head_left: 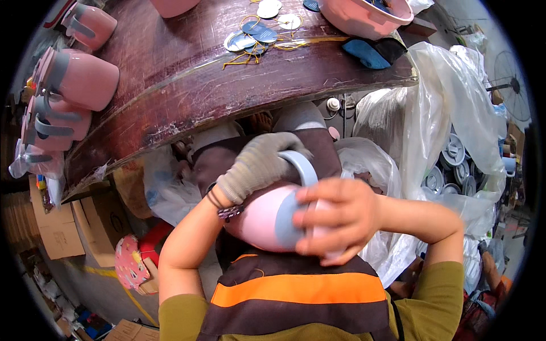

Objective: The person assembles pink thermal jugs by inserting a gray component into the jug body, screwing on a gray lid, and attaching a paper tag to the handle.

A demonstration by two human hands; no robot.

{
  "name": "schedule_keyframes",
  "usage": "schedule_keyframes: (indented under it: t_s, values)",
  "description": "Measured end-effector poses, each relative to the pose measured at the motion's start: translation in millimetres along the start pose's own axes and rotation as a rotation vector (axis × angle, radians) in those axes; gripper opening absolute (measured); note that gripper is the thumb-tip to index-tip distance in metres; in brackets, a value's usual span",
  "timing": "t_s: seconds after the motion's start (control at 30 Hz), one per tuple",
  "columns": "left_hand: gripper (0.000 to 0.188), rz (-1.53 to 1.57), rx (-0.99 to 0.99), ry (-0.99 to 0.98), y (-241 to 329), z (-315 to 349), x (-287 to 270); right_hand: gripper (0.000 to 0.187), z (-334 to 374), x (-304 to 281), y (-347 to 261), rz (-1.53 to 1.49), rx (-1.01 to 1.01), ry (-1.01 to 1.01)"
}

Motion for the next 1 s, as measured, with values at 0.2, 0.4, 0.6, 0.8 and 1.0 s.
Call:
schedule_keyframes:
  t_s: [0.2,0.4,0.6,0.8,1.0]
  values:
    - [0.022,-0.378,-0.071,0.120,65,45,-16,0.063,45,-2,12,0.129,0.474,0.172]
    - [0.044,-0.096,-0.193,-0.286,63,70,86,0.061,117,-1,78,-0.193,1.410,0.191]
    - [0.029,-0.337,-0.004,0.406,61,57,-16,0.084,48,-45,24,0.065,0.943,-0.175]
    - [0.023,0.089,0.058,0.026,33,42,-26,0.068,-5,-39,-10,0.224,0.312,-0.332]
    - [0.019,0.004,0.041,0.045,41,47,-19,0.061,-6,-4,-18,0.077,0.170,-0.201]
Point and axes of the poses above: each hand's wrist, its own z-axis away from the middle knuckle, its own x-axis out of the palm, y = z × x, the point moved 5 cm from there along -z, towards the middle knuckle, and after that the axes turned 5 degrees about -x, right-handed, at the moved point
